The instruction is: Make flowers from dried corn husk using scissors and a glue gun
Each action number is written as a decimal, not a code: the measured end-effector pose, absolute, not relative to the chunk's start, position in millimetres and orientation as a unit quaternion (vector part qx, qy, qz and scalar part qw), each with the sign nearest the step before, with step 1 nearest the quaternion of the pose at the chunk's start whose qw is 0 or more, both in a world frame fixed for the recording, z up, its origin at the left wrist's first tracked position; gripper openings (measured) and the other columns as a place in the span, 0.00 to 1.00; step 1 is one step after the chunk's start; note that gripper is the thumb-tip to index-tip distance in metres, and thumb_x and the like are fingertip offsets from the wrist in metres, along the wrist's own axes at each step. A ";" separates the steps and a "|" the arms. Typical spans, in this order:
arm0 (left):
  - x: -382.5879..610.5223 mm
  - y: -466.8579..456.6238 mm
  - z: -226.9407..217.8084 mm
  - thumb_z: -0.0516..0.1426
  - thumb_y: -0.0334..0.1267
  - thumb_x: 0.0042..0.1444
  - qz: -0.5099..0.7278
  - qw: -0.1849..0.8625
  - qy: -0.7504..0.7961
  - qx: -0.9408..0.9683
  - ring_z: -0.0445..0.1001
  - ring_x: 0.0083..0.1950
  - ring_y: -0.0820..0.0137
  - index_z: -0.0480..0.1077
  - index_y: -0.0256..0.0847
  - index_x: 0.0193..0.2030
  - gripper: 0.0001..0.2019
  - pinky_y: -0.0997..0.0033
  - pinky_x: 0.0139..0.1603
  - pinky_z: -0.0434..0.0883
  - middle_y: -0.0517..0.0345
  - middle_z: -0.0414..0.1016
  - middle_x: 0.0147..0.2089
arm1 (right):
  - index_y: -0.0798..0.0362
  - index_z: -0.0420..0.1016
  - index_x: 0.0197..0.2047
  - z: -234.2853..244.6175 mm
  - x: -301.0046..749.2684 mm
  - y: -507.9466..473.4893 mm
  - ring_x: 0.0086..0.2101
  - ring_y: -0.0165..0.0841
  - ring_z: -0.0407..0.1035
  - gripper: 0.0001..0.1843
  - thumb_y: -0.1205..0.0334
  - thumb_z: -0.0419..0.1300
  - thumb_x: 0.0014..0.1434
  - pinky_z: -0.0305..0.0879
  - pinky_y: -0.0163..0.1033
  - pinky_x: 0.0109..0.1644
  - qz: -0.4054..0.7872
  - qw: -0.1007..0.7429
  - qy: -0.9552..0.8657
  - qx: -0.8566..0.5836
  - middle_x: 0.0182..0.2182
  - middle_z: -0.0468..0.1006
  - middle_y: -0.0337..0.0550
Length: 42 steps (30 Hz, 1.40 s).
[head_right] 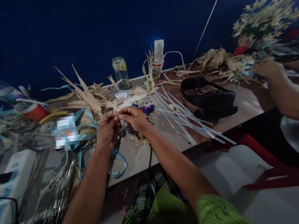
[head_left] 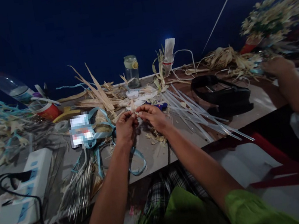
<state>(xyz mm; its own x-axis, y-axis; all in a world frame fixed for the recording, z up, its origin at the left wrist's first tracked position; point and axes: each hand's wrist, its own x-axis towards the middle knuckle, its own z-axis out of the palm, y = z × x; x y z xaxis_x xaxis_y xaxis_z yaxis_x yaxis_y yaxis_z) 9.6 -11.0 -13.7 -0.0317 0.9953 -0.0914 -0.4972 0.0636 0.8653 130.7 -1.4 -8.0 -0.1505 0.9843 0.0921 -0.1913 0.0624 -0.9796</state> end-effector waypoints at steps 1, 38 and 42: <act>9.5 -10.7 -14.2 0.63 0.31 0.39 0.605 0.616 0.387 0.323 0.63 0.20 0.81 0.66 0.37 0.31 0.11 0.81 0.21 0.60 0.66 0.65 0.20 | 0.55 0.72 0.32 -7.9 130.1 -1.3 0.21 0.22 0.54 0.13 0.57 0.62 0.44 0.53 0.31 0.25 0.554 0.520 -0.518 -0.394 0.21 0.67 0.34; 14.3 -14.6 -7.0 0.65 0.30 0.35 0.563 0.665 0.394 0.291 0.63 0.19 0.82 0.64 0.38 0.30 0.16 0.82 0.20 0.60 0.68 0.64 0.19 | 0.54 0.66 0.26 -14.3 126.8 1.7 0.27 0.27 0.62 0.11 0.55 0.56 0.52 0.58 0.33 0.34 0.357 0.537 -0.587 -0.490 0.23 0.70 0.36; 15.8 -14.6 -6.4 0.65 0.31 0.36 0.563 0.660 0.406 0.289 0.63 0.18 0.81 0.63 0.38 0.29 0.15 0.82 0.19 0.60 0.69 0.63 0.18 | 0.54 0.65 0.24 -12.4 125.1 1.3 0.26 0.26 0.60 0.13 0.53 0.57 0.50 0.57 0.33 0.33 0.363 0.536 -0.579 -0.495 0.22 0.68 0.35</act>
